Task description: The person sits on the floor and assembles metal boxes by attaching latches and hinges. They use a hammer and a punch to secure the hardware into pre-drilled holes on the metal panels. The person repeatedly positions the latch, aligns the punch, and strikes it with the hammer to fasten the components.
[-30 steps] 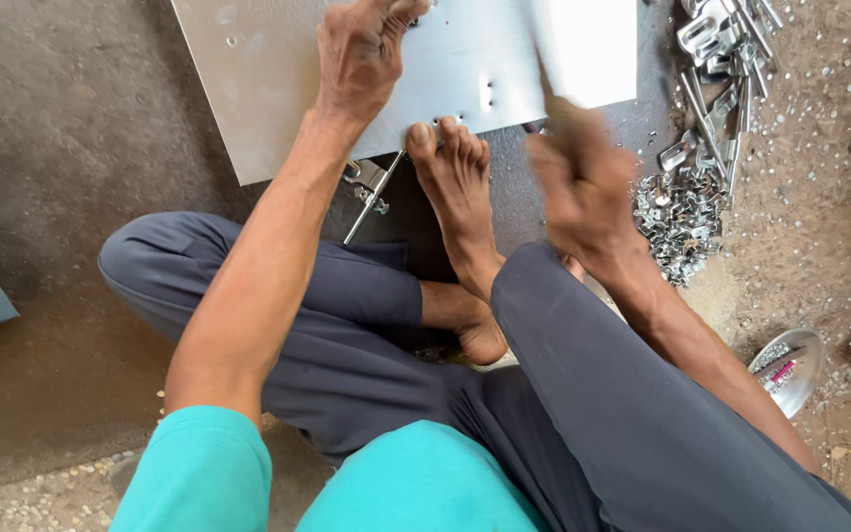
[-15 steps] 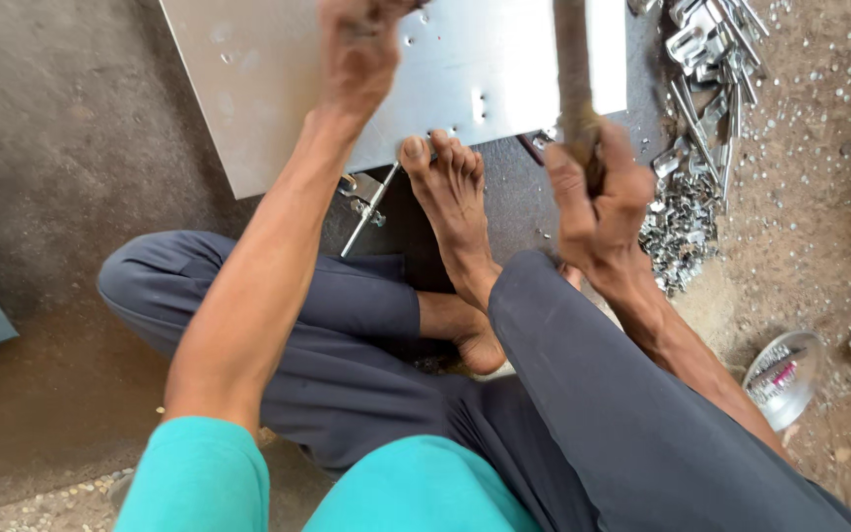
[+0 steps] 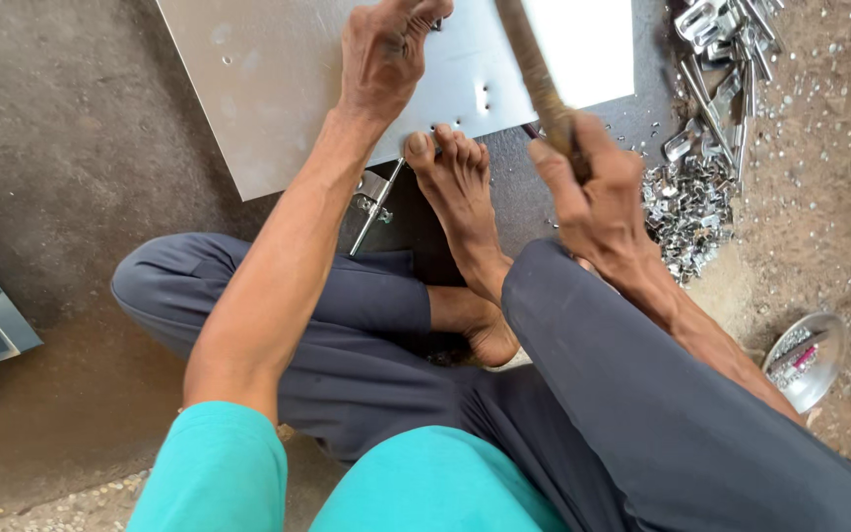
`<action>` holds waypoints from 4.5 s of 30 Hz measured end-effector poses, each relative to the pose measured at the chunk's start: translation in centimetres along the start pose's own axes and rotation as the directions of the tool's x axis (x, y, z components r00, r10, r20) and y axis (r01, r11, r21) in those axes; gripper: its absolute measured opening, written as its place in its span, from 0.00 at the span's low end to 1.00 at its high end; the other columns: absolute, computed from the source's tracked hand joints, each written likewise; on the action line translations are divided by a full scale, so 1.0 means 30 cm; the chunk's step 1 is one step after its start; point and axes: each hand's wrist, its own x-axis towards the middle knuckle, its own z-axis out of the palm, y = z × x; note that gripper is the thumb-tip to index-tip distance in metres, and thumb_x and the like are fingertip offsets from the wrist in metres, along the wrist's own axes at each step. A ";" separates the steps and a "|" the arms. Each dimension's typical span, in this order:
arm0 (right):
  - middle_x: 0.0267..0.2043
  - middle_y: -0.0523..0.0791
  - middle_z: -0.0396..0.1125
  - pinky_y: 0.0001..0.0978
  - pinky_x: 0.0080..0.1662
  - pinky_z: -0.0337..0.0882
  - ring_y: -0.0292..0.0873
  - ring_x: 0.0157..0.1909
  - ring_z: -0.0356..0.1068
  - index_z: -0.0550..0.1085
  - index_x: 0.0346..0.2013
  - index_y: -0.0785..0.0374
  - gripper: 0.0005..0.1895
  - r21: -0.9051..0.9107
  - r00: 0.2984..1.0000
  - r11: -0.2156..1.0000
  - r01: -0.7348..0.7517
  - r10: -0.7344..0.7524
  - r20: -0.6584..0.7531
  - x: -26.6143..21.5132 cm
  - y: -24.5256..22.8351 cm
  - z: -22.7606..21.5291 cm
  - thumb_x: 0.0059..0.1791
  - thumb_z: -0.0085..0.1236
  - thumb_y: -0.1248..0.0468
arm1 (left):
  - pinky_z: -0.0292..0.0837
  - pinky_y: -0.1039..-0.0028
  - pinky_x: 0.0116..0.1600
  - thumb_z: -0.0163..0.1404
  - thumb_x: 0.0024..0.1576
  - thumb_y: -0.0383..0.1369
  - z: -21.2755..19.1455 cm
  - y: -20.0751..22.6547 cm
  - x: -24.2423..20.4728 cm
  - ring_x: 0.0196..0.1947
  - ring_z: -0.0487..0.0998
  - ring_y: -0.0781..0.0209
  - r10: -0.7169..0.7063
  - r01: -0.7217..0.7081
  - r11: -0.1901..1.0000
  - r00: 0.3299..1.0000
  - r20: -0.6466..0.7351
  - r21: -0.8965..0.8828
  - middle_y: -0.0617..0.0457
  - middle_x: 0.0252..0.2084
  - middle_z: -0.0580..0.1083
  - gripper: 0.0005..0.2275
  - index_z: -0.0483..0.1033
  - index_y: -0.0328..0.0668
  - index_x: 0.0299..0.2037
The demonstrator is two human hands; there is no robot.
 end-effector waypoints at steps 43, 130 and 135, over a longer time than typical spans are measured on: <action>0.38 0.52 0.70 0.43 0.41 0.72 0.53 0.40 0.71 0.80 0.48 0.66 0.11 -0.457 0.988 0.880 0.125 -0.071 0.134 -0.154 0.573 -0.036 0.50 0.61 0.70 | 0.69 0.54 0.45 0.58 0.50 0.26 -0.252 0.401 -0.490 0.40 0.75 0.42 -0.589 0.420 0.782 0.740 0.324 0.461 0.45 0.35 0.74 0.14 0.73 0.41 0.46; 0.37 0.42 0.64 0.35 0.41 0.72 0.41 0.38 0.65 0.73 0.52 0.56 0.22 -0.431 0.655 0.601 0.673 -0.755 -0.031 0.294 0.150 0.200 0.48 0.73 0.57 | 0.76 0.70 0.57 0.54 0.55 0.21 -0.370 0.560 -0.185 0.53 0.78 0.55 -0.882 0.413 0.327 0.456 -0.118 -0.850 0.45 0.52 0.74 0.14 0.71 0.34 0.52; 0.33 0.41 0.68 0.33 0.34 0.69 0.37 0.32 0.67 0.71 0.40 0.59 0.17 0.137 0.636 0.811 0.569 -0.329 -0.698 0.411 -0.033 -0.010 0.48 0.76 0.67 | 0.78 0.57 0.43 0.56 0.60 0.31 -0.124 0.750 -0.048 0.45 0.79 0.42 -0.897 0.622 0.223 0.432 0.091 -0.751 0.33 0.50 0.76 0.18 0.72 0.22 0.54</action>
